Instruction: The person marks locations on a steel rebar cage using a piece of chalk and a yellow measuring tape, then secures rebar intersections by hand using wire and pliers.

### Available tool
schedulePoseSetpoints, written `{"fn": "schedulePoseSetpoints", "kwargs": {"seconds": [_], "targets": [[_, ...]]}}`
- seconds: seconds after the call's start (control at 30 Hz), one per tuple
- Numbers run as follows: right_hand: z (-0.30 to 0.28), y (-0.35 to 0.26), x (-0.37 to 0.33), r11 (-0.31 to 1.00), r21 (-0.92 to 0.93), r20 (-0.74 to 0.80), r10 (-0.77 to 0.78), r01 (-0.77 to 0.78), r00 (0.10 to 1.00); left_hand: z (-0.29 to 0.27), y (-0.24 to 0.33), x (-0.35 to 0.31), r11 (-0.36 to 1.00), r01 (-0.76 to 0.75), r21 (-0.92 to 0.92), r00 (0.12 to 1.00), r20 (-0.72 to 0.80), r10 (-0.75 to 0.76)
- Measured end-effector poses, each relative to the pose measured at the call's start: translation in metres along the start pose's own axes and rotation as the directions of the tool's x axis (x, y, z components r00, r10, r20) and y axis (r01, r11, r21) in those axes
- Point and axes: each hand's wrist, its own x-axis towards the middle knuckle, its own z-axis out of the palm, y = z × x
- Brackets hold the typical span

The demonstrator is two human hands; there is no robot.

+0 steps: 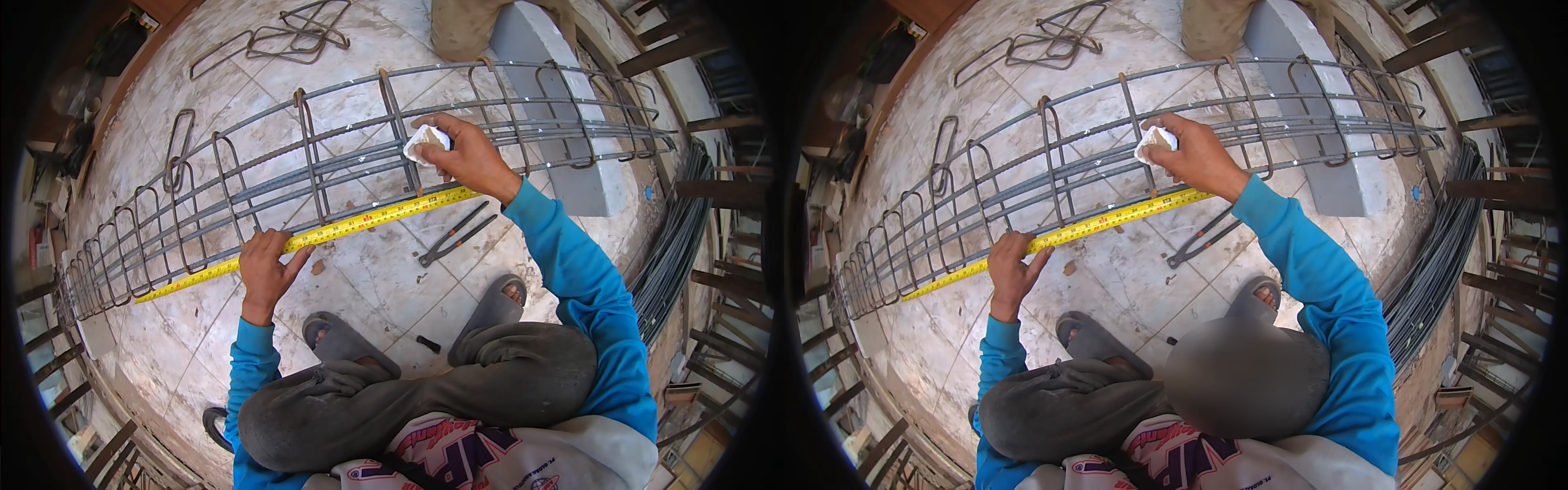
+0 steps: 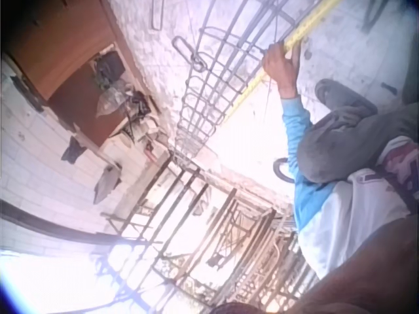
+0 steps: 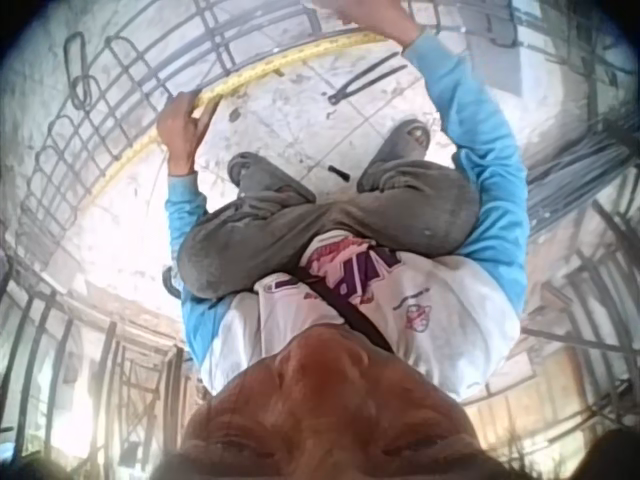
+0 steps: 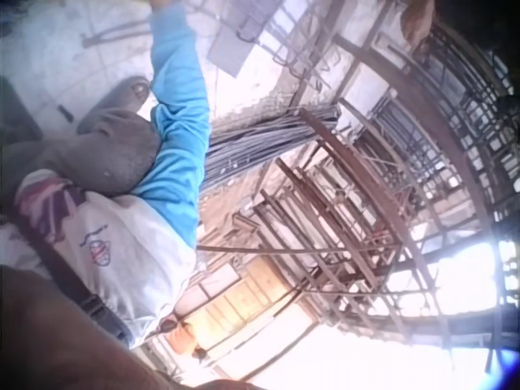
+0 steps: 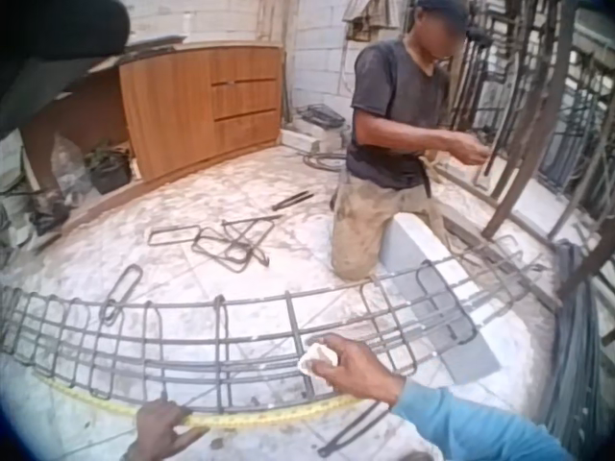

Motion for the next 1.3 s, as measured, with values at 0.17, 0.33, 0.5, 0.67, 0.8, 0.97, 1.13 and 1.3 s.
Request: {"fn": "schedulePoseSetpoints", "kwargs": {"seconds": [0.17, 0.33, 0.5, 0.67, 0.8, 0.97, 1.13, 1.3], "targets": [[0.022, -0.009, -0.009, 0.969, -0.166, 0.163, -0.156, 0.183, 0.974, 0.000, 0.000, 0.000, 1.000, 0.001, 0.004, 1.000, -0.027, -0.001], [0.039, -0.011, -0.009, 0.953, -0.195, 0.189, -0.197, 0.234, 0.962, 0.000, -0.001, 0.000, 1.000, -0.005, 0.001, 1.000, -0.009, 0.005], [0.050, -0.013, -0.011, 0.938, -0.289, 0.199, -0.135, 0.190, 0.971, -0.001, 0.000, 0.001, 1.000, -0.015, 0.013, 1.000, -0.012, 0.015], [0.054, -0.013, -0.016, 0.920, -0.334, 0.202, -0.145, 0.207, 0.969, -0.003, 0.000, 0.000, 1.000, 0.006, -0.002, 1.000, -0.016, -0.006], [0.058, -0.008, -0.021, 0.926, -0.327, 0.128, -0.157, 0.191, 0.979, -0.003, -0.001, -0.001, 1.000, 0.000, -0.013, 1.000, 0.008, 0.000], [0.068, -0.008, -0.025, 0.913, -0.335, 0.063, -0.226, 0.234, 0.972, -0.003, -0.001, -0.001, 1.000, 0.002, 0.001, 1.000, -0.010, -0.001], [0.051, -0.020, -0.018, 0.920, -0.341, 0.295, -0.091, 0.194, 0.951, -0.003, -0.003, -0.001, 1.000, -0.003, -0.016, 1.000, 0.008, 0.003], [0.041, -0.039, 0.006, 0.915, -0.317, 0.172, -0.205, 0.251, 0.964, -0.002, -0.005, -0.003, 1.000, 0.006, -0.028, 1.000, 0.012, -0.006]]}}
